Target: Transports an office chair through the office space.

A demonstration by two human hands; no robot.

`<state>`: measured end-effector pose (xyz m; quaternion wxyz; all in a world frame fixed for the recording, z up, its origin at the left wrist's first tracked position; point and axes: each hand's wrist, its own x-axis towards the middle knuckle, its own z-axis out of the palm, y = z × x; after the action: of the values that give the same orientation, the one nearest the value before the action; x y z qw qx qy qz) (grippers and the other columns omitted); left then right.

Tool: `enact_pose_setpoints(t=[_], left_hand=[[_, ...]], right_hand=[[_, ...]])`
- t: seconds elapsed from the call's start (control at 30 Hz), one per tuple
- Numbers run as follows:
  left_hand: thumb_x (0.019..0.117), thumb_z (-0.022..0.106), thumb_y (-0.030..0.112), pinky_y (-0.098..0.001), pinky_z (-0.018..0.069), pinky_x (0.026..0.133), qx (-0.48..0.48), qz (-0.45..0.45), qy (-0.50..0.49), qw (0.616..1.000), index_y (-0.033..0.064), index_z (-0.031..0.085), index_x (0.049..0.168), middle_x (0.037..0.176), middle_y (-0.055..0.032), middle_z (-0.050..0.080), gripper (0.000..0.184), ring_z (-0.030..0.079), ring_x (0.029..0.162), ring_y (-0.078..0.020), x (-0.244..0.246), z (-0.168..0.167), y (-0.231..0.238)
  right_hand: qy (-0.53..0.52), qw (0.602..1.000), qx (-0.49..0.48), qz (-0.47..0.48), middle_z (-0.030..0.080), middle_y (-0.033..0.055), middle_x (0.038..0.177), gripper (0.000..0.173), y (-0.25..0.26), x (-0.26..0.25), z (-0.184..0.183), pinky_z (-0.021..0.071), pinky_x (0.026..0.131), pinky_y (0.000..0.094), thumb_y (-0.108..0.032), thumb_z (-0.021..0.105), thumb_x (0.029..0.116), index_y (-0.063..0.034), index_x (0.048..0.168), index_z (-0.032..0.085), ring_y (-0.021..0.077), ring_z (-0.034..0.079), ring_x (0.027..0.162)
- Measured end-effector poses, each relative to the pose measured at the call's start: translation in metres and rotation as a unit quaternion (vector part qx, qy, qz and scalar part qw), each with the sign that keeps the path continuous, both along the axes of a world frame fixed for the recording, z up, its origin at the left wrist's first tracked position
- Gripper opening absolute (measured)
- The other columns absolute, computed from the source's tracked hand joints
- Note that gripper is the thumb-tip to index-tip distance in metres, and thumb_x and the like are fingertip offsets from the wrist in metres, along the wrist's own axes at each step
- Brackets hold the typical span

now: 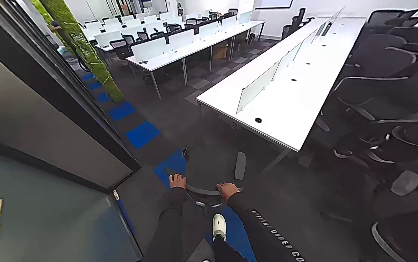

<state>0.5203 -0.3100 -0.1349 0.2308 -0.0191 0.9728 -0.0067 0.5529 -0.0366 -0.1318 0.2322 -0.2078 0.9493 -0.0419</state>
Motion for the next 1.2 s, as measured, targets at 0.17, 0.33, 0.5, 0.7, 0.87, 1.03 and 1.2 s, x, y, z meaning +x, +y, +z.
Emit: enact_pose_setpoints(t=[0.17, 0.33, 0.5, 0.7, 0.87, 1.03, 1.2], left_hand=[[0.0916, 0.071, 0.022, -0.0661, 0.0138, 0.126, -0.008, 0.035, 0.011, 0.999, 0.0257, 0.062, 0.143, 0.155, -0.0085, 0.052, 0.053, 0.036, 0.152, -0.0328, -0.054, -0.004, -0.015], [0.0878, 0.075, 0.027, -0.0677, 0.0145, 0.125, -0.017, 0.061, 0.017, 0.998, 0.0276, 0.062, 0.143, 0.155, -0.0089, 0.052, 0.057, 0.037, 0.151, -0.0334, -0.107, -0.008, -0.03], [0.084, 0.078, 0.028, -0.0687, 0.0139, 0.124, -0.016, 0.084, 0.015, 0.996, 0.0289, 0.061, 0.143, 0.155, -0.0068, 0.052, 0.062, 0.037, 0.151, -0.0333, -0.151, -0.01, -0.046], [0.0808, 0.08, 0.028, -0.0727, 0.0111, 0.123, -0.002, 0.089, 0.02, 0.996, 0.03, 0.065, 0.14, 0.154, -0.0041, 0.053, 0.061, 0.037, 0.15, -0.0332, -0.212, -0.014, -0.077], [0.0781, 0.081, 0.032, -0.074, 0.008, 0.122, 0.003, 0.065, 0.015, 0.998, 0.0249, 0.065, 0.138, 0.151, -0.0061, 0.056, 0.063, 0.038, 0.15, -0.0347, -0.264, -0.006, -0.118], [0.0725, 0.084, 0.033, -0.0748, 0.0076, 0.121, 0.011, 0.036, 0.021, 0.999, 0.0257, 0.064, 0.14, 0.15, -0.0049, 0.057, 0.071, 0.037, 0.15, -0.0348, -0.318, -0.013, -0.177], [0.0753, 0.084, 0.03, -0.0743, 0.007, 0.122, 0.011, 0.0, -0.004, 1.0, 0.0249, 0.062, 0.142, 0.153, -0.0049, 0.055, 0.071, 0.035, 0.152, -0.0339, -0.365, -0.007, -0.24]], right_hand=[[0.014, 0.998, 0.005, 0.056, 0.071, 0.0113, 0.125, 0.056, -0.011, -0.075, -0.002, 0.0545, 0.094, 0.0583, -0.021, 0.079, 0.0767, -0.0119, 0.13, 0.065, 0.0339, 0.067, 0.118], [0.005, 0.996, 0.012, 0.083, 0.07, 0.0098, 0.129, 0.059, -0.025, -0.149, 0.002, 0.0535, 0.098, 0.0572, -0.022, 0.08, 0.0762, -0.0128, 0.132, 0.064, 0.0327, 0.065, 0.122], [0.006, 0.994, 0.017, 0.108, 0.071, 0.0109, 0.126, 0.057, -0.041, -0.211, 0.001, 0.054, 0.095, 0.058, -0.024, 0.08, 0.0765, -0.0132, 0.131, 0.064, 0.0337, 0.066, 0.12], [0.013, 0.992, 0.018, 0.127, 0.071, 0.0105, 0.124, 0.055, -0.069, -0.285, -0.001, 0.0543, 0.094, 0.0584, -0.023, 0.08, 0.0761, -0.013, 0.128, 0.065, 0.0331, 0.067, 0.118], [0.022, 0.992, 0.027, 0.117, 0.072, 0.0095, 0.124, 0.058, -0.111, -0.34, -0.002, 0.054, 0.096, 0.0581, -0.024, 0.081, 0.0741, -0.0151, 0.129, 0.066, 0.0322, 0.067, 0.119], [0.024, 0.995, 0.037, 0.086, 0.072, 0.0093, 0.123, 0.055, -0.167, -0.381, -0.003, 0.0535, 0.098, 0.0564, -0.025, 0.08, 0.0745, -0.0151, 0.127, 0.067, 0.0311, 0.067, 0.119], [0.011, 0.997, 0.045, 0.055, 0.072, 0.0086, 0.123, 0.054, -0.229, -0.411, -0.001, 0.0527, 0.099, 0.0559, -0.026, 0.08, 0.0751, -0.0153, 0.126, 0.067, 0.031, 0.066, 0.119]])
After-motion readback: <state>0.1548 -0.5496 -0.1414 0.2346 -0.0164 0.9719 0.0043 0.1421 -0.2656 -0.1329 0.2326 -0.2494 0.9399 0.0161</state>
